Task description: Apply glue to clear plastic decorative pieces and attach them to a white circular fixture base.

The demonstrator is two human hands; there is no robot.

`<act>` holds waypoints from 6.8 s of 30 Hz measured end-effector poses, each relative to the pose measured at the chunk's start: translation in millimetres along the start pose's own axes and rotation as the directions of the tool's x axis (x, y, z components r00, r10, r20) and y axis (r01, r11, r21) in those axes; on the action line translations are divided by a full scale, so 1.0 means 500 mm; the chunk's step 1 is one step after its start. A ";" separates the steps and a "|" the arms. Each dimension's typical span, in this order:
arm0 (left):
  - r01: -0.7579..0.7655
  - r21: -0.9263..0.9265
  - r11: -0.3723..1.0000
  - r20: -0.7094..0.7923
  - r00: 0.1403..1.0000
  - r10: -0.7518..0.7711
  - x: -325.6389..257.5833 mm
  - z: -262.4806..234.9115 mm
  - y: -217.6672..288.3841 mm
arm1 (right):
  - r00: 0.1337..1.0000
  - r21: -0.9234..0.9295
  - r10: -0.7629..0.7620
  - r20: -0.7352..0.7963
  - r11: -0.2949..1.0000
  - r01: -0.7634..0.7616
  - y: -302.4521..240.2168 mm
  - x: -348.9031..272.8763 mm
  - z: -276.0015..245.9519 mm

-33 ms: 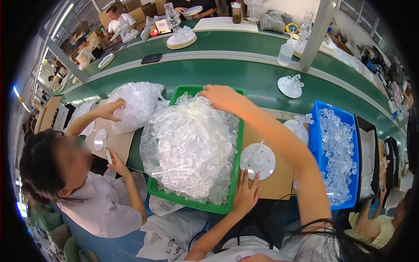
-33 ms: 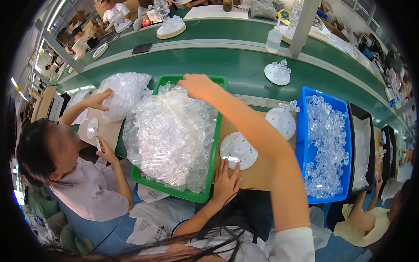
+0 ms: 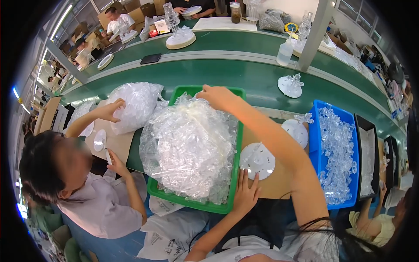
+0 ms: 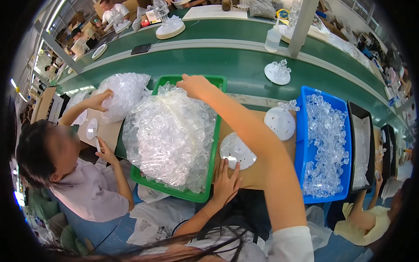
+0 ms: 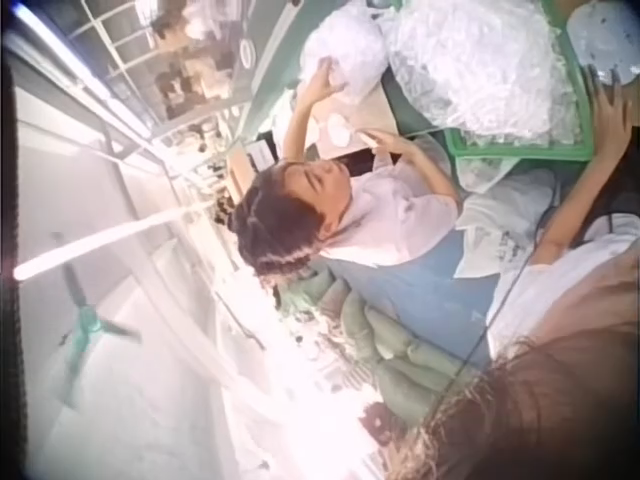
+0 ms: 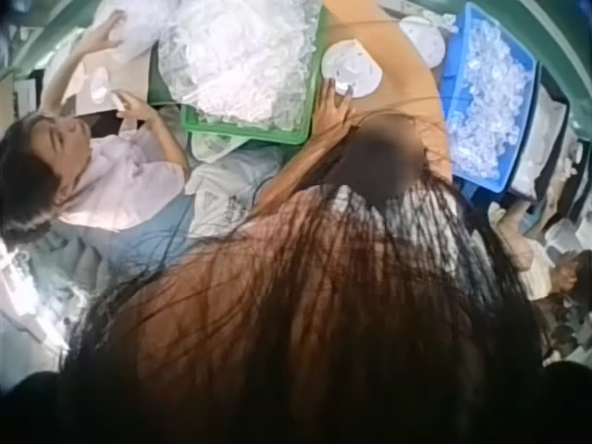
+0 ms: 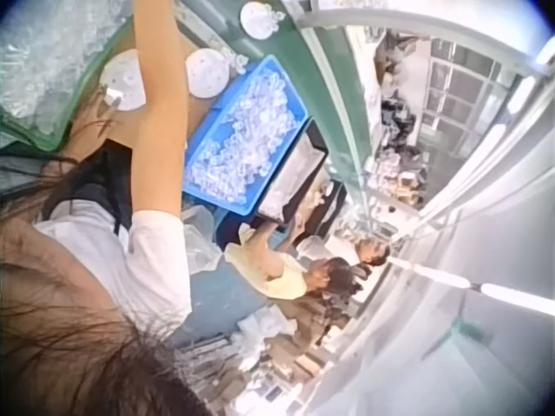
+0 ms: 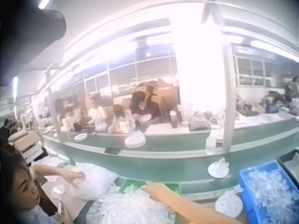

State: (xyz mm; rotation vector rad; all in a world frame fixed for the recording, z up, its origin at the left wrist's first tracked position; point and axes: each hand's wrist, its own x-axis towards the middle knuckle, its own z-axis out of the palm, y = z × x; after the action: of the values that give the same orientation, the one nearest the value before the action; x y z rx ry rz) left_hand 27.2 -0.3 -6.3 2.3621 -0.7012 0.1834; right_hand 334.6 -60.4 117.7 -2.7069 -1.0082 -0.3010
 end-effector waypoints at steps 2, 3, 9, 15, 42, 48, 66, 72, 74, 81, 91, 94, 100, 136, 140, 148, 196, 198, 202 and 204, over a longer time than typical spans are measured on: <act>0.033 0.013 0.999 -0.005 0.999 -0.033 -0.010 -0.011 -0.013 | 1.000 0.008 0.006 0.011 1.000 -0.006 -0.028 0.012 0.014; 0.033 0.018 0.999 -0.004 0.999 -0.033 -0.012 -0.016 -0.014 | 1.000 -0.004 0.025 0.018 1.000 -0.025 -0.040 0.008 0.006; 0.012 0.051 0.999 0.007 1.000 -0.013 -0.020 -0.005 -0.003 | 0.957 0.337 0.287 -0.038 0.905 -0.258 -0.014 -0.183 -0.134; -0.014 0.147 0.989 0.075 0.997 0.003 -0.040 -0.007 0.038 | 0.796 0.941 0.605 -0.014 0.278 -0.195 -0.158 -0.441 -0.180; 0.016 -0.646 0.763 -0.172 0.971 -0.165 -0.020 -0.035 0.044 | 0.451 0.909 0.803 0.390 -0.257 -0.328 -0.319 -0.631 -0.030; 0.094 -0.134 0.987 -0.072 0.992 -0.105 -0.029 -0.024 0.021 | 0.321 0.714 0.943 0.082 0.170 -0.679 -0.312 -0.603 0.013; 0.016 -0.146 0.989 -0.015 1.000 -0.019 -0.052 -0.012 -0.012 | 0.604 0.204 0.782 -0.153 0.623 -0.755 -0.339 -0.554 0.034; -0.042 -0.227 0.973 -0.040 0.999 0.033 -0.033 0.014 -0.008 | 0.592 0.200 0.764 -0.256 0.641 -0.741 -0.326 -0.576 0.022; -0.050 -0.048 0.998 0.080 0.995 0.054 -0.043 0.011 -0.017 | 0.598 0.343 0.783 -0.174 0.617 -0.708 -0.336 -0.567 0.007; -0.099 0.130 0.987 0.075 0.993 0.090 -0.053 -0.001 -0.021 | 0.455 0.089 0.850 -0.265 0.491 -0.867 -0.190 -0.756 -0.267; -0.096 0.158 0.983 0.089 0.993 0.083 -0.043 -0.011 0.002 | 0.602 -0.152 0.749 0.276 0.652 -0.743 -0.046 -0.848 -0.246; -0.100 0.169 0.981 0.086 0.993 0.086 -0.043 -0.010 0.001 | 0.576 0.003 0.810 0.104 0.579 -0.815 -0.041 -0.886 -0.255; -0.085 0.176 0.981 0.099 0.993 0.069 -0.049 -0.010 -0.009 | 0.301 0.760 0.928 -0.219 0.356 -0.545 -0.171 -0.836 -0.276; -0.055 0.115 0.992 0.150 0.988 0.037 -0.048 -0.001 0.016 | 0.449 0.502 0.893 -0.036 0.405 -0.765 -0.271 -0.652 -0.020; -0.052 0.120 0.991 0.144 0.989 0.035 -0.052 -0.002 0.013 | 0.433 0.706 0.902 0.001 0.306 -0.639 -0.257 -0.644 -0.004; -0.053 0.120 0.991 0.172 0.985 0.032 -0.052 -0.004 0.008 | 0.376 0.557 0.924 -0.073 0.351 -0.753 -0.298 -0.632 -0.001; -0.036 0.314 0.949 0.169 0.985 -0.018 -0.030 0.013 0.072 | 0.174 0.677 0.982 -0.075 0.178 -0.714 -0.383 -0.779 -0.008; -0.042 0.322 0.946 0.168 0.986 -0.014 -0.031 0.016 0.072 | 0.214 0.666 0.974 -0.079 0.211 -0.715 -0.371 -0.781 0.002; -0.026 0.309 0.951 0.172 0.985 -0.029 -0.028 0.017 0.074 | 0.244 0.667 0.967 -0.073 0.229 -0.709 -0.364 -0.784 0.006; -0.018 0.319 0.948 0.164 0.986 -0.036 -0.027 0.021 0.075 | 0.245 0.671 0.967 -0.063 0.223 -0.707 -0.367 -0.786 0.008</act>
State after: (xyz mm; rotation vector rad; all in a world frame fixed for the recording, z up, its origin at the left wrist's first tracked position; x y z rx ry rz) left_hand -4.7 -24.8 2.4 2.7153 -0.7896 0.1000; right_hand -77.9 -165.7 34.3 -2.0162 0.6523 -0.3525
